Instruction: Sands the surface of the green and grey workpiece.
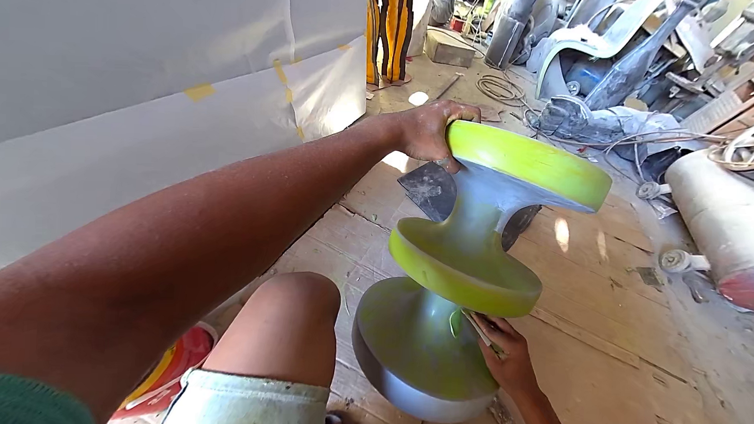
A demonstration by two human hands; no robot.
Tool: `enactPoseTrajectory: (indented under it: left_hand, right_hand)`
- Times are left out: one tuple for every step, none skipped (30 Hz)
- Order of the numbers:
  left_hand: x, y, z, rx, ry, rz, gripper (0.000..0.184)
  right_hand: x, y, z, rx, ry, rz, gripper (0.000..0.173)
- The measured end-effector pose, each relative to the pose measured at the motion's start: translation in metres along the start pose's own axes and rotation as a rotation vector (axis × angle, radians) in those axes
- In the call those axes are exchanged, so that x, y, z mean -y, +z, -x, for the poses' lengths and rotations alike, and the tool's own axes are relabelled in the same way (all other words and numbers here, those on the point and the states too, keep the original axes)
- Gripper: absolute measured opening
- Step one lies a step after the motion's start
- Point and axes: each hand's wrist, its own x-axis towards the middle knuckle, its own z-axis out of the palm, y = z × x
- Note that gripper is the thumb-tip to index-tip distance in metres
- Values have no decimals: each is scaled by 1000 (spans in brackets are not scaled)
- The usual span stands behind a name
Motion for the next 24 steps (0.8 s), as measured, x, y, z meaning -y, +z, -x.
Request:
enactPoseTrajectory:
  left_hand:
    - [0,0,-1,-3,6,-1,51]
    - [0,1,-1,-6,14,-7,50]
    - [0,1,-1,-7,22,-11,50]
    - [0,1,-1,-11,24,-12,49]
    - [0,1,0,-15,26,-13,49]
    - [-1,1,0,-15,26,-17,49]
    - [-1,1,-1,-15,25,-23,49]
    - [-1,2,-1,-18,25,-24,49]
    - [-2,2,-2,-19,23,-23,49]
    - [-2,3,-2,-19,21,-23,49]
    - [-2,3,-3,-20,22,-26,49]
    - [-2,3,-3,-21,20,-34,49]
    - [-2,3,-3,-24,20,-50,50]
    - [-3,3,-3,-24,21,-57,50]
    - [-3,3,-3,-22,17,-61,51]
    - [-3,3,-2,-19,9,-61,52]
    - [-3,2,-2,-18,-1,-59,53]
    - [-3,2,-3,-17,-7,-58,53]
    - [-3,3,-3,-16,-10,-49,53]
    - [-3,3,-3,-18,-13,-39,53]
    - [-3,3,-2,-19,-16,-32,53]
    - [-4,3,-2,-20,-21,-30,53]
    - [-5,3,-2,-21,-23,-34,53]
    - [-5,3,-2,-23,-22,-41,53]
  right_hand:
    - [0,4,1,9,3,-8,32]
    - [0,7,2,31,2,-8,32]
    - [0,7,3,69,2,4,32]
    - [-1,5,3,117,1,30,33]
    - [-1,3,4,171,3,61,34]
    - [-1,-1,3,225,8,94,35]
    - [-1,-6,3,280,11,130,36]
    - [-2,-11,3,337,12,170,38]
    - [-2,-16,3,392,6,218,38]
    - [-2,-21,3,434,-8,269,37]
    - [-2,-25,3,454,-32,318,35]
    - [-3,-28,4,440,-55,357,33]
    - [-4,-29,4,394,-61,368,31]
    - [-5,-28,5,317,-50,349,30]
    - [-5,-24,4,220,-27,316,30]
    - [-3,-20,3,113,-12,287,30]
    - [0,-15,0,5,-10,269,29]
    - [3,-9,-3,-95,-14,254,27]
    - [6,-3,-5,-175,-20,241,26]
    - [9,3,-6,-227,-27,239,25]
    - [11,8,-6,-250,-34,242,24]
    - [13,13,-5,-254,-39,245,24]
    - [13,16,-4,-247,-50,256,24]
    - [13,18,-4,-228,-65,276,23]
